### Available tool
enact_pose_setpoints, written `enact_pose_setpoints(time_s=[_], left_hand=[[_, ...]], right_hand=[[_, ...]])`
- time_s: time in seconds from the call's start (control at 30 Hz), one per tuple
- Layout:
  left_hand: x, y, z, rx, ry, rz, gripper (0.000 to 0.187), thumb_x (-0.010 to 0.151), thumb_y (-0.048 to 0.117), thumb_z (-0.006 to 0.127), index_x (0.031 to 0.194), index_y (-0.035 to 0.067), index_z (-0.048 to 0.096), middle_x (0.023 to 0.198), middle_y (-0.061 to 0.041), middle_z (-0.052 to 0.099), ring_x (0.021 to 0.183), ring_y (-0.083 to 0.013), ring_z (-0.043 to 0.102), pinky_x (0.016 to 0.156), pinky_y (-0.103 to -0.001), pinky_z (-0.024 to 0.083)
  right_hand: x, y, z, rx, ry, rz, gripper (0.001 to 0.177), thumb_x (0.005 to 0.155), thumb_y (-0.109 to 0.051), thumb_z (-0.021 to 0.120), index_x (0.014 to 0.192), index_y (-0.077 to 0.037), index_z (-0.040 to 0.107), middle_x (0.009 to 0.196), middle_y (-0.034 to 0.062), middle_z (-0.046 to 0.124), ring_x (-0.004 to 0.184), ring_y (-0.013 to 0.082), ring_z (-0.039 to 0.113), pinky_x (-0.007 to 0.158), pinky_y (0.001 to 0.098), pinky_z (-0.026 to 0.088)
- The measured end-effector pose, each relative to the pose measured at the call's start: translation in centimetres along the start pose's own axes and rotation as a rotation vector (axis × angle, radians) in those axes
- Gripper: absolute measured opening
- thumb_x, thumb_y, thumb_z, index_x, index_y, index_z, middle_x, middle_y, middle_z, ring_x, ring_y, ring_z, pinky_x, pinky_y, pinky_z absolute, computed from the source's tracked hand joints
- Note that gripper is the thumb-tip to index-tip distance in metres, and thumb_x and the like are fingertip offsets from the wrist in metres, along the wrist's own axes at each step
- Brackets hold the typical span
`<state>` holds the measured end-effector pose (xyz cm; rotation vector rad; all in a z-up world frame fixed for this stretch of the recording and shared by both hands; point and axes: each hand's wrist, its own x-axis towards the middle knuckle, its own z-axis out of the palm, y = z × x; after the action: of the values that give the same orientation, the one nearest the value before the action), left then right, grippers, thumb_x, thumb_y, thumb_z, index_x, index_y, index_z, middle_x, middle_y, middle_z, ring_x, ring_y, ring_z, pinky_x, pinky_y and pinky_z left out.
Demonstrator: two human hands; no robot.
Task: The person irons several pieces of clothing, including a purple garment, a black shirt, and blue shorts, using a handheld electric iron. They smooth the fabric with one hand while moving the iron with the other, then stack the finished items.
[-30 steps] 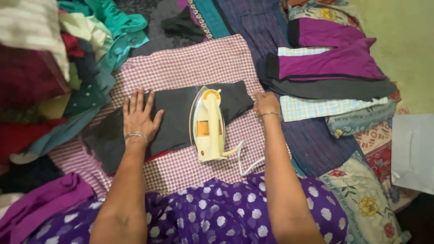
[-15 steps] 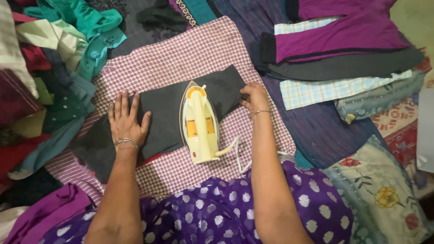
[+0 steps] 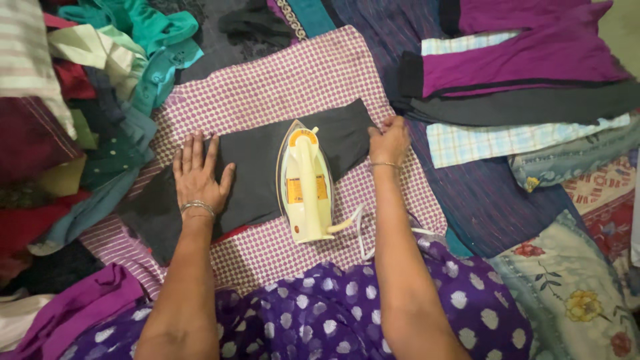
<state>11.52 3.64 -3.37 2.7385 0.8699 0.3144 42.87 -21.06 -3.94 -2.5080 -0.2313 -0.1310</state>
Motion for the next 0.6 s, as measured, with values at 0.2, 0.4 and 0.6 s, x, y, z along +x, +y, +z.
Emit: enact_pose_setpoints(time_s=[0.2,0.4,0.6], left_hand=[[0.1,-0.3,0.3,0.001,0.017,0.004,0.068,0.101,0.05,0.054,0.159,0.016,0.045,0.168,-0.017,0.034,0.157,-0.0333,0.026,0.127,-0.052,0.016],[0.0,-0.5,0.3,0.006,0.02,0.012,0.069,0.101,0.05,0.054,0.16,0.016,0.044,0.167,-0.017,0.035,0.156,-0.033,0.026,0.126,-0.052,0.016],[0.0,-0.3,-0.2,-0.01,0.034,0.018,0.069,0.099,0.05,0.054,0.159,0.016,0.044,0.166,-0.017,0.035,0.154,-0.0329,0.027,0.125,-0.052,0.016]], right_hand=[[-2.2,-9.8,-7.9,-0.086,-0.445,0.067,0.045,0.093,-0.051,0.061,0.089,-0.008,0.075,0.092,0.0208,0.077,0.088,0.0393,0.074,0.082,0.0479,0.056],[-11.3,-14.4,-8.3,0.026,-0.884,0.026,0.054,0.092,-0.053,0.062,0.11,-0.002,0.065,0.091,0.0225,0.073,0.083,0.039,0.074,0.078,0.0477,0.058],[-15.3,-15.5,-8.3,0.366,-0.545,0.248,0.039,0.089,-0.026,0.068,0.119,-0.001,0.061,0.089,0.0261,0.072,0.08,0.0437,0.073,0.07,0.0516,0.056]])
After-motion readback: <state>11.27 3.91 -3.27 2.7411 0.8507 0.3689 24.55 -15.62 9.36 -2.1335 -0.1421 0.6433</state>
